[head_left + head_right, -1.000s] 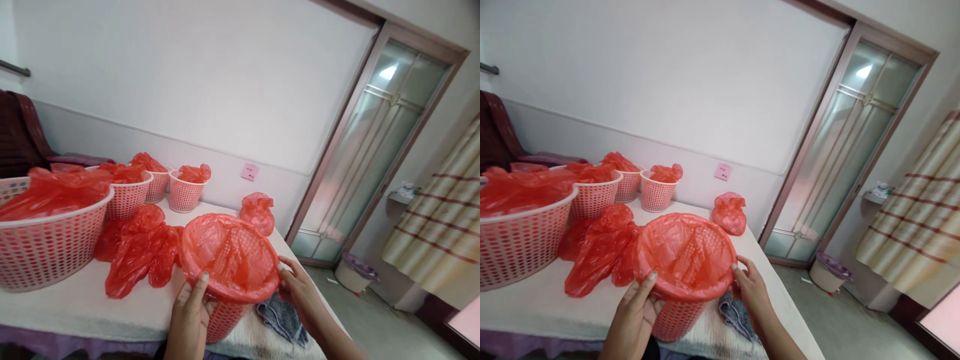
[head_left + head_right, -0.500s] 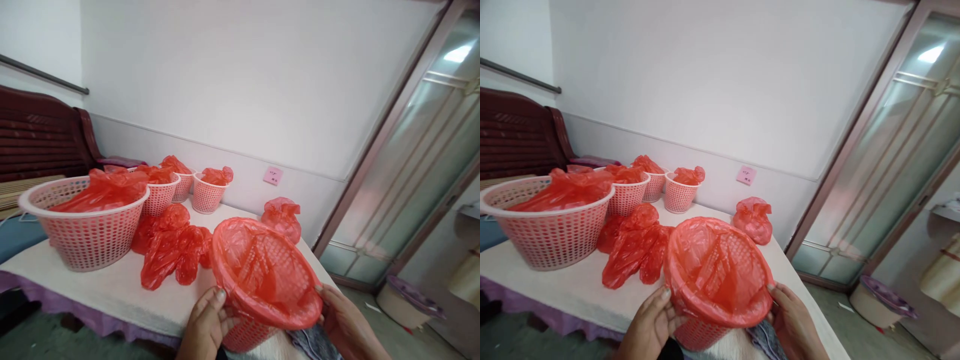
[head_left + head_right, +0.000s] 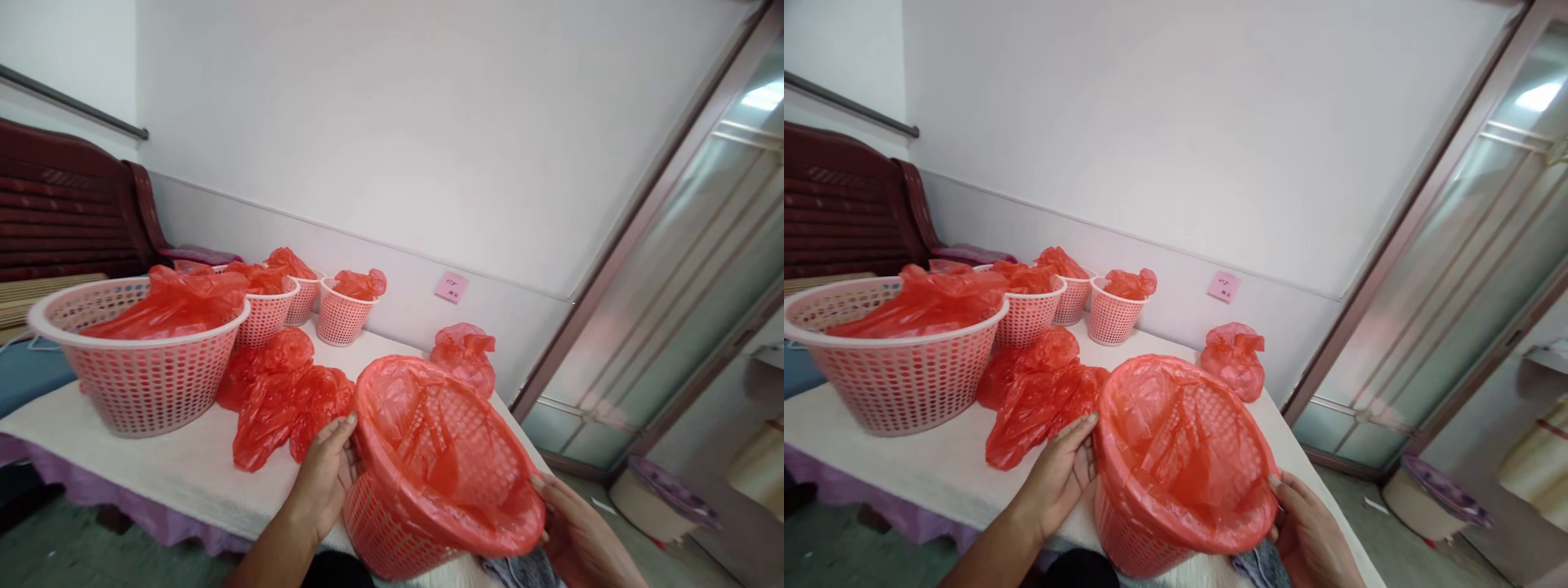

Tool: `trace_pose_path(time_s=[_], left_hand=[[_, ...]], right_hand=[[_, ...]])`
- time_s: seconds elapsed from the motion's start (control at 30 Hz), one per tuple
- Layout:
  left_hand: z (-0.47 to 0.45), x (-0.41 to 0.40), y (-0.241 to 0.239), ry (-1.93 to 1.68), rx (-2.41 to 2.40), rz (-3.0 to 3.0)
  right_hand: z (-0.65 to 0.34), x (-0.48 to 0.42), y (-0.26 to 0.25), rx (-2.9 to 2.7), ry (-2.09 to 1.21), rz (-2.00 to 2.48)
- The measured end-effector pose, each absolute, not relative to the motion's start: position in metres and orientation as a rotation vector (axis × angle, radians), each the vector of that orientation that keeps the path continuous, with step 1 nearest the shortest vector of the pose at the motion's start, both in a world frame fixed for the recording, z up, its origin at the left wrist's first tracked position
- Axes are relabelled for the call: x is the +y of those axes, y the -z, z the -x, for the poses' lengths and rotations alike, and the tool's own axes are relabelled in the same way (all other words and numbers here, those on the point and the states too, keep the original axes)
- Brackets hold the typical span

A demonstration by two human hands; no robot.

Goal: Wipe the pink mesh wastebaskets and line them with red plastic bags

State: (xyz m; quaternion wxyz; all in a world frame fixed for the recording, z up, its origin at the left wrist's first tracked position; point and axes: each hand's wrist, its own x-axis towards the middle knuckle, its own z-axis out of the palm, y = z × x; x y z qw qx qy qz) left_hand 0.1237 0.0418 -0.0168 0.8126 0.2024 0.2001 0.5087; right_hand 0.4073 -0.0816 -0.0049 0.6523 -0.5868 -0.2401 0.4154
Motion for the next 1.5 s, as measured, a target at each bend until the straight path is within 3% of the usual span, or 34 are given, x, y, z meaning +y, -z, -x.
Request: trace_pose_path(time_s=[0.37, 0.63, 0.83, 1.23, 1.5], left_hand=[[-0.117, 0.050, 0.028, -0.943, 0.566, -0.412], [-0.112, 0.097, 0.001, -1.292, 0.759, -0.665], [-0.124, 0.097, -0.008, -1.282, 0.697, -1.023], [-0.111, 0.092, 0.002, -1.291, 0.759, -1.191], [-0.120, 0.045, 0.070, -1.287, 0.923, -1.047]], right_hand=[[-0.405, -0.079, 0.002, -0.548, -0.929, 1.331], [-0.397, -0.084, -0.005, -0.545, -0.984, 1.237], [-0.395, -0.085, -0.006, -0.556, -0.969, 1.224], [-0.391, -0.083, 0.004, -0.493, -0.985, 1.102], [-0.395, -0.095, 0.008, -0.413, -1.044, 1.046]])
